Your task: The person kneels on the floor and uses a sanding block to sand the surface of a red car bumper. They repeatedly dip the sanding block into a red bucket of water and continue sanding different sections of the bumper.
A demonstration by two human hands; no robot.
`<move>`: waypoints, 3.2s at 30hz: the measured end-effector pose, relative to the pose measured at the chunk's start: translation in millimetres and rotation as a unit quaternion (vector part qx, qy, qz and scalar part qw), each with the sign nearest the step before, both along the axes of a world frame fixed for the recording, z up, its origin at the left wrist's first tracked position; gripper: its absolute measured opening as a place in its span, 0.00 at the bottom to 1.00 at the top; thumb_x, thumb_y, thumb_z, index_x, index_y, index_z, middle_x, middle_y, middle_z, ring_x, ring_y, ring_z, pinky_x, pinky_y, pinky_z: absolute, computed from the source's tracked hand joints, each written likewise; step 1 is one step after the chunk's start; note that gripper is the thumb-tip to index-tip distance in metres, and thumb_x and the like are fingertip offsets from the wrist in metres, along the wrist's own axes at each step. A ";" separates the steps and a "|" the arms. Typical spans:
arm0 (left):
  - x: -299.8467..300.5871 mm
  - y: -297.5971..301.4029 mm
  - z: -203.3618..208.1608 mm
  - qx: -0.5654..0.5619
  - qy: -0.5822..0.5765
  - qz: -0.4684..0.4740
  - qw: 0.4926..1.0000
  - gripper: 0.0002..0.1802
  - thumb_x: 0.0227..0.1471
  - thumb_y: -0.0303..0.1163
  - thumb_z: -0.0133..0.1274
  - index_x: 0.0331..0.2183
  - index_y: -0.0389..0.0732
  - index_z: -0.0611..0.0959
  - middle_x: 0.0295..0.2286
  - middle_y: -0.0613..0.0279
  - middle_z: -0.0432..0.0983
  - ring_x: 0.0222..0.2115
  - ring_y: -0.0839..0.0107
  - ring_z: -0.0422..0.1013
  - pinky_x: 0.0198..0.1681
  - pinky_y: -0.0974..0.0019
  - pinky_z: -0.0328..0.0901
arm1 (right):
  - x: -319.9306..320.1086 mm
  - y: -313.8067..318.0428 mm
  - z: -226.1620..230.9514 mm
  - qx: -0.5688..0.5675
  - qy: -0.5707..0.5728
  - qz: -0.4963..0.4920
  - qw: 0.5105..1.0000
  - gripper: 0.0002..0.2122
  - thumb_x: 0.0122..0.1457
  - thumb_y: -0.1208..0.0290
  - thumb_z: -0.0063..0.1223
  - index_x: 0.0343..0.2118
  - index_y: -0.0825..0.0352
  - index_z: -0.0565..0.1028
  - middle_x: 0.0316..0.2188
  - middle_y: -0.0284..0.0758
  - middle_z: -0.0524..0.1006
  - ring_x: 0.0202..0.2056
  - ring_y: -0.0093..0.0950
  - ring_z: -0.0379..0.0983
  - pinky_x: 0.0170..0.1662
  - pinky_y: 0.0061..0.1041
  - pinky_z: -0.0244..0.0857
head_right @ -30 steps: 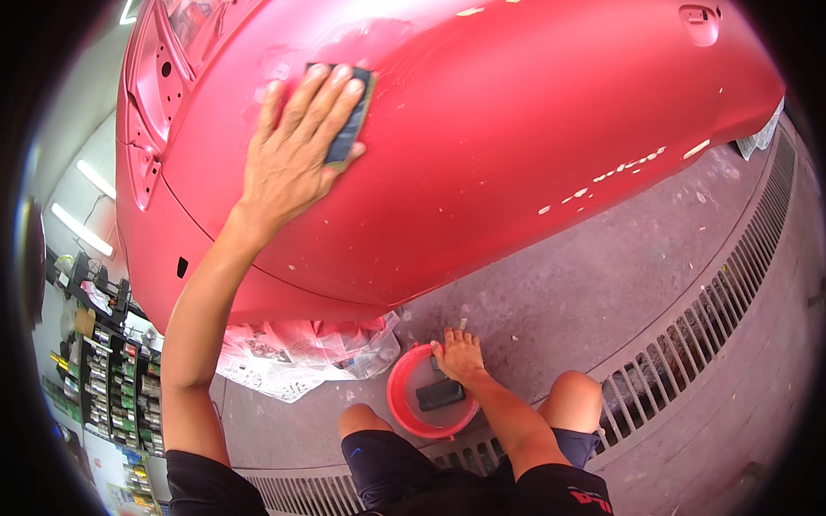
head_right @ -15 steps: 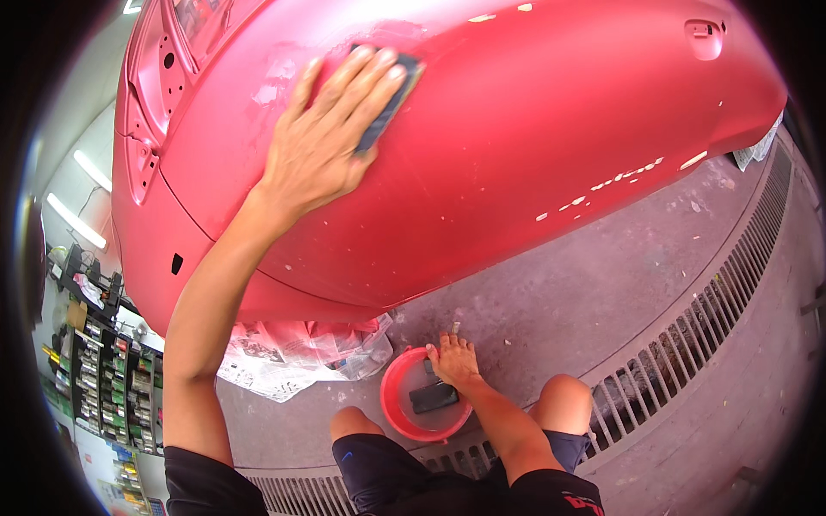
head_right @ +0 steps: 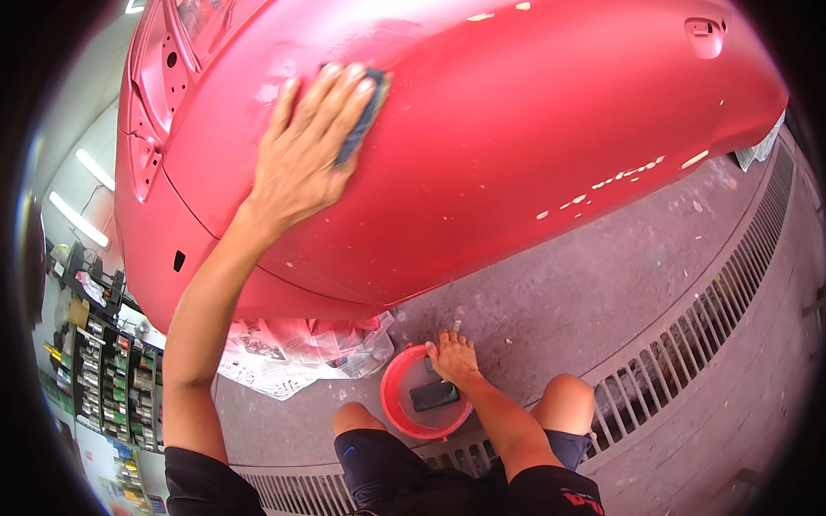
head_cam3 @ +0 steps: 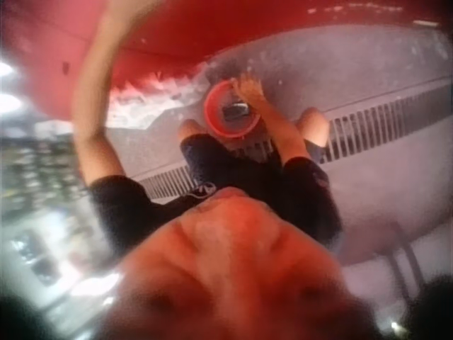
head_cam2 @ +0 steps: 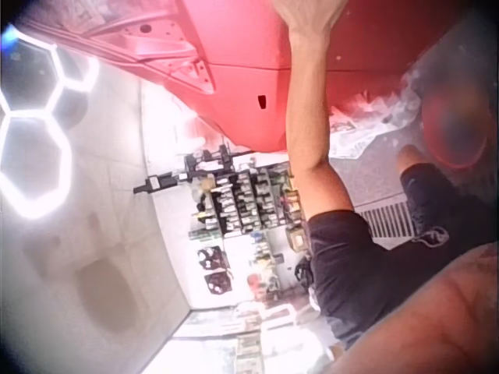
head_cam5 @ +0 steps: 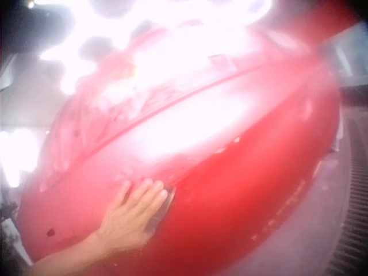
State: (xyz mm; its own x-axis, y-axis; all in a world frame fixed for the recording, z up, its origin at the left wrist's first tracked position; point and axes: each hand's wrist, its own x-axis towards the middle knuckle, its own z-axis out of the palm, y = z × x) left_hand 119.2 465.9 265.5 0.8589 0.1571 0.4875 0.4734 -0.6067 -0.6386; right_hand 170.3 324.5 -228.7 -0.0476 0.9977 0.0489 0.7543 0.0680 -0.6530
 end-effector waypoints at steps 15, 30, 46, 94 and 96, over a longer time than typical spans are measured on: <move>13.5 8.3 2.7 0.111 -0.052 0.057 0.991 0.42 0.58 0.65 0.57 0.68 0.60 0.72 0.71 0.68 0.59 0.74 0.58 0.47 0.74 0.35 0.41 | 3.7 -1.3 0.1 -0.034 0.016 -0.006 0.999 0.31 0.72 0.46 0.40 0.62 0.73 0.72 0.58 0.54 0.76 0.56 0.52 0.75 0.61 0.52 0.65; 18.4 6.3 0.5 0.116 -0.052 0.060 0.990 0.41 0.59 0.65 0.56 0.68 0.56 0.74 0.69 0.72 0.64 0.74 0.62 0.49 0.75 0.40 0.38 | 5.2 -4.1 21.3 -0.063 0.016 0.020 0.998 0.32 0.72 0.46 0.40 0.62 0.74 0.70 0.57 0.53 0.76 0.57 0.52 0.75 0.61 0.51 0.65; 13.0 8.3 -0.5 0.075 0.004 0.017 0.997 0.40 0.63 0.56 0.54 0.69 0.49 0.69 0.69 0.64 0.64 0.71 0.65 0.56 0.75 0.49 0.45 | 8.2 -0.2 6.8 -0.046 0.003 0.004 0.999 0.32 0.72 0.45 0.39 0.63 0.73 0.71 0.57 0.53 0.77 0.56 0.51 0.76 0.61 0.50 0.66; -61.0 2.4 -41.4 0.088 -0.058 0.097 0.990 0.43 0.60 0.54 0.58 0.70 0.48 0.68 0.70 0.62 0.62 0.73 0.64 0.54 0.77 0.47 0.38 | 6.4 -2.0 13.5 -0.074 0.008 0.004 0.997 0.32 0.73 0.44 0.37 0.61 0.72 0.71 0.54 0.53 0.78 0.53 0.54 0.78 0.59 0.55 0.67; -72.7 -5.1 -37.3 0.087 -0.047 0.128 0.987 0.43 0.61 0.54 0.58 0.70 0.47 0.68 0.70 0.61 0.62 0.73 0.63 0.54 0.77 0.47 0.38 | 5.1 0.0 7.0 -0.066 0.001 0.010 0.998 0.32 0.73 0.44 0.38 0.61 0.72 0.71 0.54 0.53 0.79 0.53 0.54 0.78 0.59 0.55 0.67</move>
